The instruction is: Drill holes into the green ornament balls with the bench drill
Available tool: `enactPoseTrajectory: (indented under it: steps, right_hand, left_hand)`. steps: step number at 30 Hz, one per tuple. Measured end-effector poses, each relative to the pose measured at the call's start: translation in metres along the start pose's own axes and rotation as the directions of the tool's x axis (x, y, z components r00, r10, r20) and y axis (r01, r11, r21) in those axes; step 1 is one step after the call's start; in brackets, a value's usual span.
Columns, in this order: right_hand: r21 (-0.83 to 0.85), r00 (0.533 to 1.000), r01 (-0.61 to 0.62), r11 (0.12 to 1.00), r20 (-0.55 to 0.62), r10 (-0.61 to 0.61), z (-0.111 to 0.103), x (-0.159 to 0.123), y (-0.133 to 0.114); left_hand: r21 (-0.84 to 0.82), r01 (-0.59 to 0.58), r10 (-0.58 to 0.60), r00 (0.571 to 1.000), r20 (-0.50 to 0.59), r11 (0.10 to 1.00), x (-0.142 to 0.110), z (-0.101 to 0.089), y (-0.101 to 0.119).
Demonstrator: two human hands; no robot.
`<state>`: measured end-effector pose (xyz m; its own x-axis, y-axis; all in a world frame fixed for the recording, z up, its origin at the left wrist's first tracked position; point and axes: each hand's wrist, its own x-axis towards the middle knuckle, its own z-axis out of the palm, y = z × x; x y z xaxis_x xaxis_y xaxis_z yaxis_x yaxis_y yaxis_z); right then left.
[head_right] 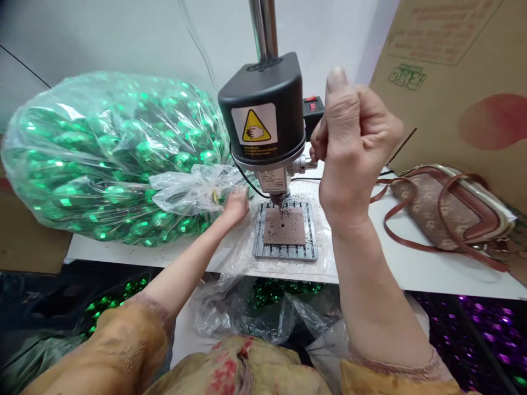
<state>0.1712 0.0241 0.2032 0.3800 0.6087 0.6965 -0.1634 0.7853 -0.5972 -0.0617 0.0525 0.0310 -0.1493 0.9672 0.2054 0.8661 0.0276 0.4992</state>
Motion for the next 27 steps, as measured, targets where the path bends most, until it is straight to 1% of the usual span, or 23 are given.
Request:
enactPoseTrajectory:
  steps: [2,3,5,6,8,10,11,12,14,16,18,20,22,25,27]
  right_hand:
    - [0.014,1.000,-0.006,1.000,-0.003,0.006,0.000,0.000,0.001]
    - [0.022,1.000,-0.009,1.000,-0.003,0.009,0.000,0.000,0.001]
    - [0.024,1.000,-0.021,1.000,0.001,0.021,0.000,0.000,0.001]
    - [0.020,1.000,-0.026,0.999,0.004,0.026,0.000,0.000,0.001]
    - [0.014,1.000,-0.031,0.999,0.003,0.031,-0.001,0.000,0.001]
    - [0.017,1.000,-0.025,1.000,-0.001,0.025,-0.001,0.000,0.002]
    - [0.023,1.000,-0.016,1.000,-0.005,0.016,-0.001,0.000,0.003]
    - [0.030,1.000,-0.006,1.000,-0.009,0.006,-0.001,0.000,0.003]
    - [0.042,1.000,0.010,0.999,-0.011,-0.010,-0.001,0.000,0.005]
    - [0.047,1.000,0.015,0.999,-0.011,-0.014,-0.001,0.000,0.005]
    - [0.045,1.000,0.017,0.999,-0.011,-0.017,0.000,-0.001,0.005]
    - [0.047,1.000,0.024,0.999,-0.017,-0.023,0.000,-0.001,0.005]
    - [0.058,1.000,0.018,0.998,-0.018,-0.017,0.001,-0.001,0.005]
    - [0.066,1.000,-0.001,0.998,-0.025,0.003,0.001,0.000,0.005]
    - [0.059,1.000,0.001,0.998,-0.028,0.001,0.001,0.001,0.005]
  left_hand:
    - [-0.102,-0.013,0.015,1.000,0.014,0.995,0.022,0.005,-0.003]
    - [-0.137,-0.030,0.033,0.999,0.016,0.990,0.029,0.007,-0.004]
    - [-0.193,-0.052,0.054,0.999,0.007,0.980,0.035,0.008,-0.007]
    - [-0.221,-0.056,0.056,0.998,-0.005,0.974,0.034,0.007,-0.007]
    - [-0.266,-0.058,0.050,0.998,-0.035,0.962,0.024,0.003,-0.009]
    - [-0.400,-0.036,0.023,0.999,-0.035,0.916,0.003,-0.004,-0.010]
    - [-0.511,-0.002,-0.005,1.000,-0.012,0.860,-0.009,-0.009,-0.010]
    - [-0.635,0.048,-0.039,0.999,0.029,0.771,-0.023,-0.014,-0.009]
    - [-0.835,0.176,-0.089,0.984,0.152,0.522,-0.050,-0.025,-0.005]
    - [-0.914,0.272,-0.093,0.962,0.256,0.301,-0.073,-0.033,0.004]
    - [-0.939,0.312,-0.072,0.950,0.304,0.147,-0.087,-0.037,0.014]
    - [-0.946,0.321,-0.059,0.946,0.318,0.047,-0.093,-0.034,0.023]
    - [-0.940,0.340,-0.057,0.939,0.340,-0.020,-0.095,-0.026,0.030]
    - [-0.904,0.411,-0.089,0.902,0.422,-0.116,-0.092,-0.013,0.036]
    - [-0.883,0.432,-0.126,0.881,0.457,-0.185,-0.090,-0.007,0.039]
